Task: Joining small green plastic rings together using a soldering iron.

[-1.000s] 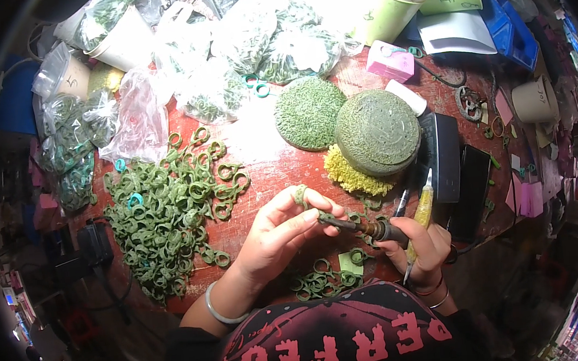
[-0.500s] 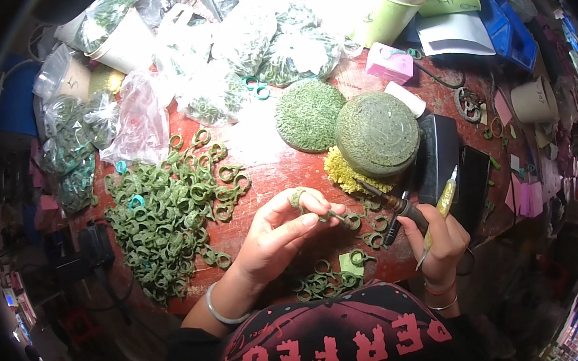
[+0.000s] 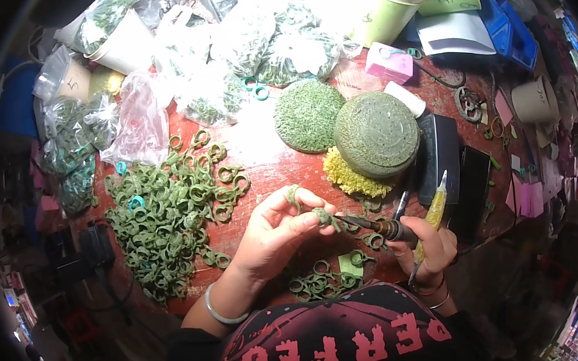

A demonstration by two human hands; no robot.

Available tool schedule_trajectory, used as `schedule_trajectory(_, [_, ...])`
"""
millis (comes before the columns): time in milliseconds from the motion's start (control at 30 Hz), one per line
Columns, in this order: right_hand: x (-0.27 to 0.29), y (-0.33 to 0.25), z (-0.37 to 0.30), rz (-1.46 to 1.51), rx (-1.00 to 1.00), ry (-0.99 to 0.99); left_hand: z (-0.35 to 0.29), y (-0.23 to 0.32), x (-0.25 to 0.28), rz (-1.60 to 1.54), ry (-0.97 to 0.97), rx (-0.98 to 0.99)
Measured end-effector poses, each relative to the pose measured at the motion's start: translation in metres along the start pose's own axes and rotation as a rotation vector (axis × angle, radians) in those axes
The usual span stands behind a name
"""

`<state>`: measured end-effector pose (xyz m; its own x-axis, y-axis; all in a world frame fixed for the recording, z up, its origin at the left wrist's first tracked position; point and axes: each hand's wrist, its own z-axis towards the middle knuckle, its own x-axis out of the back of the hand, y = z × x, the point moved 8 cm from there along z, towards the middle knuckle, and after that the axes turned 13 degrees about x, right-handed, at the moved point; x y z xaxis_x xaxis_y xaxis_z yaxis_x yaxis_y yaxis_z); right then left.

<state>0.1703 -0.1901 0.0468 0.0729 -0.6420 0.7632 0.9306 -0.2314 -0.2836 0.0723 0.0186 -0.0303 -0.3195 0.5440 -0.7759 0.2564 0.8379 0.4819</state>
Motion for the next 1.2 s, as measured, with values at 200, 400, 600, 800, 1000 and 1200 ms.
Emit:
schedule_trajectory(200, [0.0, 0.0, -0.001, 0.007, 0.006, -0.002, -0.001, 0.003, -0.005, 0.156, 0.087, 0.005])
schedule_trajectory(400, [-0.004, 0.001, -0.001, 0.058, 0.018, -0.018, -0.003, 0.01, -0.008, 0.404, 0.144, -0.204])
schedule_trajectory(600, [-0.006, -0.001, 0.001, 0.039, -0.001, -0.097, -0.004, 0.011, -0.007, 0.427, 0.148, -0.242])
schedule_trajectory(800, [-0.007, -0.001, 0.001, 0.041, -0.004, -0.116, -0.005, 0.015, -0.008, 0.509, 0.148, -0.292])
schedule_trajectory(1000, [-0.008, -0.001, 0.001, 0.052, 0.007, -0.115, -0.006, 0.016, -0.008, 0.553, 0.162, -0.317])
schedule_trajectory(1200, [-0.008, -0.001, 0.002, 0.055, 0.007, -0.125, -0.006, 0.014, -0.008, 0.532, 0.165, -0.306])
